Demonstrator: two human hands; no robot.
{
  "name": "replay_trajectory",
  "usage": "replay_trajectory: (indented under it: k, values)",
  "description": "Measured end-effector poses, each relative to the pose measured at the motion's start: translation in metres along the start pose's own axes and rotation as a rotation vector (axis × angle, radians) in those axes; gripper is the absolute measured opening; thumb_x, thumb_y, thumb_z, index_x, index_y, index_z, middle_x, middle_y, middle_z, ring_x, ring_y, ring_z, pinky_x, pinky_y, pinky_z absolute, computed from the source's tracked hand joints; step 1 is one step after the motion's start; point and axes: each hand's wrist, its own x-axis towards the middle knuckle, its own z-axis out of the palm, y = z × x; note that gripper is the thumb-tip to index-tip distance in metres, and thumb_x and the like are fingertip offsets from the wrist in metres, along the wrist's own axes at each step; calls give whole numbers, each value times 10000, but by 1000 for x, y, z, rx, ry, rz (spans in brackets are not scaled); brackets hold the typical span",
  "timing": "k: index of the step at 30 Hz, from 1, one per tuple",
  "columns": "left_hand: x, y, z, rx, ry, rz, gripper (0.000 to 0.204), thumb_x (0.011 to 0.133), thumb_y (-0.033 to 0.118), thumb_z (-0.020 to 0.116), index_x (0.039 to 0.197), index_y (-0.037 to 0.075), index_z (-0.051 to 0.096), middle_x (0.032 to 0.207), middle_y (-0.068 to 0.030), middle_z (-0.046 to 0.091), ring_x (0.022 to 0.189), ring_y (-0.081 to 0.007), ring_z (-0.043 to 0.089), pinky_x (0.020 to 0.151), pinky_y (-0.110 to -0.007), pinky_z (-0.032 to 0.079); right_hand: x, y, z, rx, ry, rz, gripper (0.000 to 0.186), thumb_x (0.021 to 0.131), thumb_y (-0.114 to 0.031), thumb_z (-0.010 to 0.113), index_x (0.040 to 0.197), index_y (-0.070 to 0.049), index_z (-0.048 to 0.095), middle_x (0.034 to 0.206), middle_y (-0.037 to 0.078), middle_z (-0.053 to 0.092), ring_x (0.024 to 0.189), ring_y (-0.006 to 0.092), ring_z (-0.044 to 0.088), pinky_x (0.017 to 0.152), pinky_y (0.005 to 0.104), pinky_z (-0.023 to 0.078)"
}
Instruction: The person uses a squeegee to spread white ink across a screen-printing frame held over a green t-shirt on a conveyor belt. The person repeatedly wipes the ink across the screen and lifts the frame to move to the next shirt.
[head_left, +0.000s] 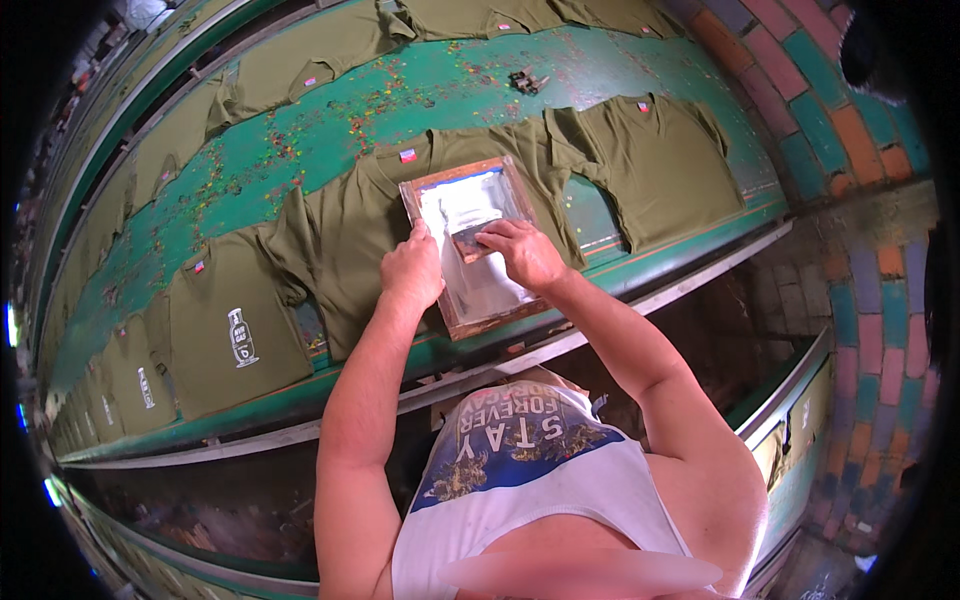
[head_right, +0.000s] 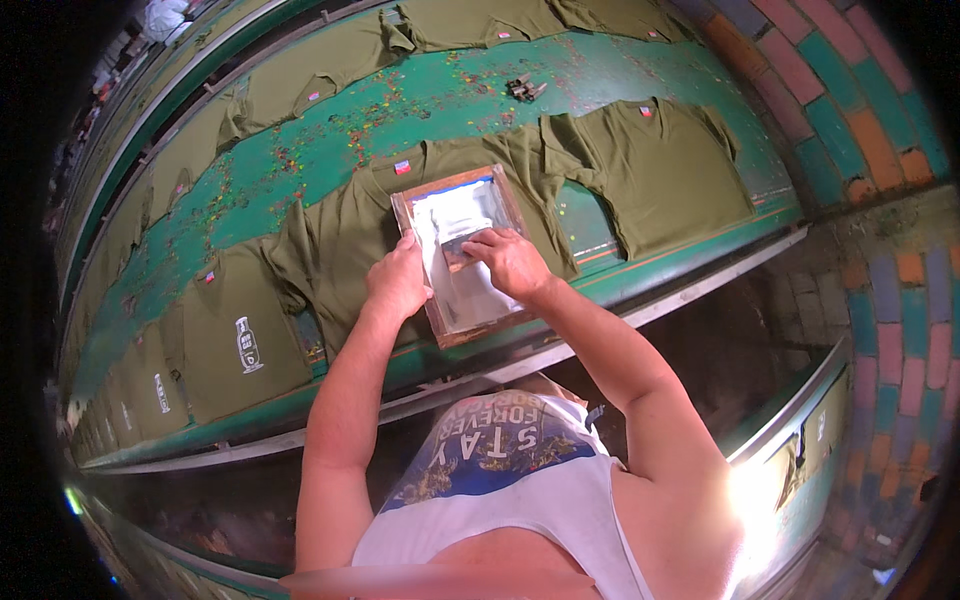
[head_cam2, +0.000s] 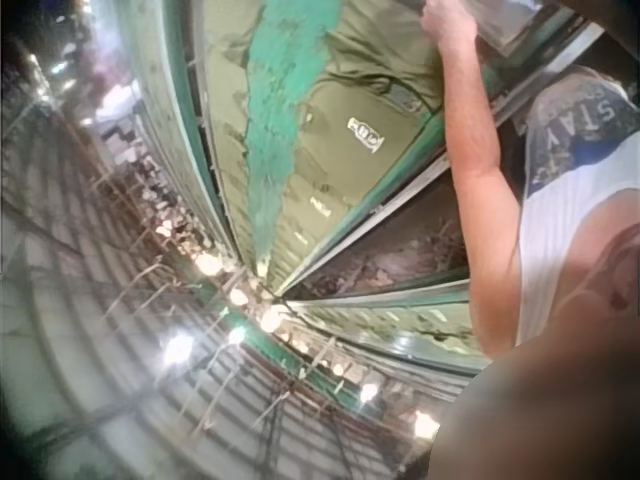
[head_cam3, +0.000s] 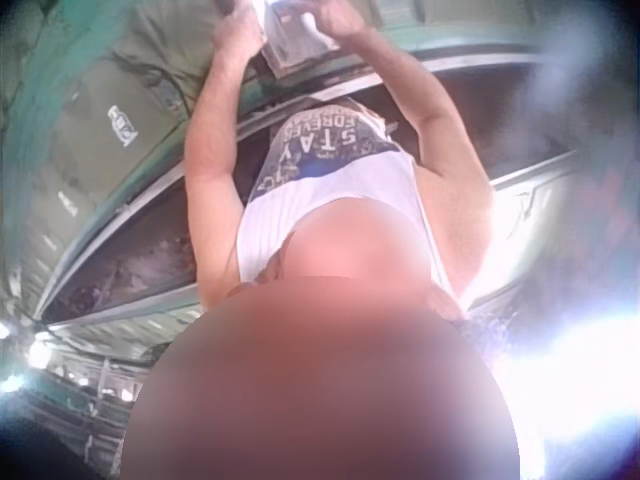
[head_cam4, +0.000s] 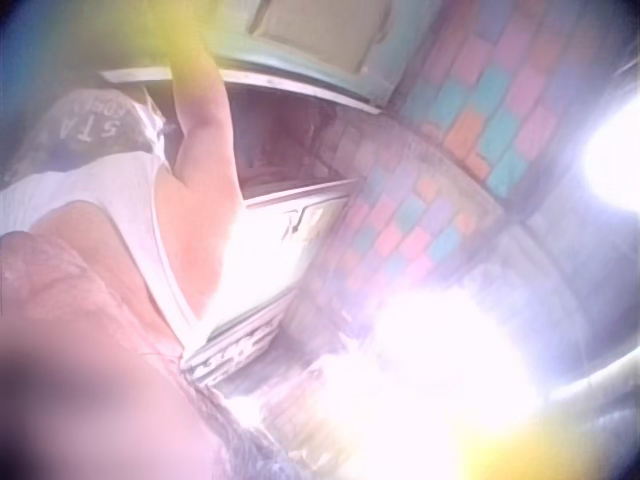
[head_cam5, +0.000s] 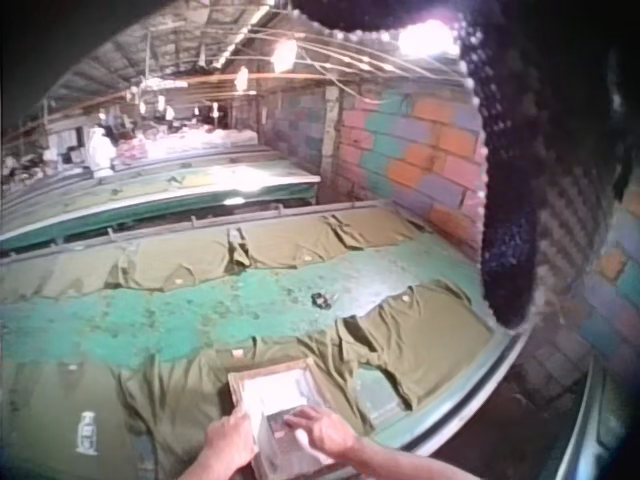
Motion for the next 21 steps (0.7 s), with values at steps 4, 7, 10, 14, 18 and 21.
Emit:
replay_trajectory:
  k: [4, 7, 10, 14, 18, 21]
  values:
    - [3, 3, 2, 2, -28, -39, 973, 751, 213, 1030, 1573, -8, 560, 1740, -141, 517, 1366, -350, 710, 1092, -501, 626, 39, 18, -7, 3, -95, 22, 414, 920, -13, 647, 1296, -65, 811, 1263, 151, 786, 1185, 376, 750, 1002, 490, 612]
    - [5, 3, 5, 18, -7, -41, 947, 743, 204, 1030, 1550, -2, 579, 1744, -140, 515, 1361, -357, 713, 1085, -513, 628, 63, 30, -17, 3, -134, 14, 428, 895, 15, 641, 1286, -49, 803, 1211, 170, 790, 1175, 399, 750, 987, 505, 619]
    - [5, 2, 8, 20, 13, -22, 771, 784, 169, 990, 1455, 0, 651, 1737, -156, 525, 1307, -355, 741, 1042, -525, 640, 81, 40, -22, -50, -120, -3, 458, 881, 25, 657, 1308, -63, 799, 1206, 165, 790, 1193, 387, 748, 1008, 502, 619]
    - [1, 1, 10, 10, 51, -8, 717, 781, 160, 990, 1411, 12, 681, 1729, -151, 536, 1276, -352, 755, 1023, -532, 643, 95, 51, -21, -67, -178, 12, 463, 875, 14, 676, 1307, -94, 803, 1234, 155, 781, 1198, 395, 743, 1010, 509, 612]
    - [-3, 2, 10, -35, 84, -20, 777, 750, 167, 1010, 1431, 23, 665, 1729, -132, 536, 1315, -353, 732, 1049, -533, 633, 83, 53, -25, -21, -206, -83, 465, 863, 12, 690, 1305, -83, 801, 1228, 144, 780, 1179, 405, 732, 1002, 505, 604]
    - [0, 3, 8, -31, 42, -59, 857, 716, 181, 1027, 1468, 37, 642, 1740, -124, 524, 1403, -352, 683, 1110, -524, 613, 59, 45, -33, 54, -289, -116, 469, 842, 2, 712, 1297, -70, 799, 1204, 145, 781, 1160, 402, 729, 997, 502, 600]
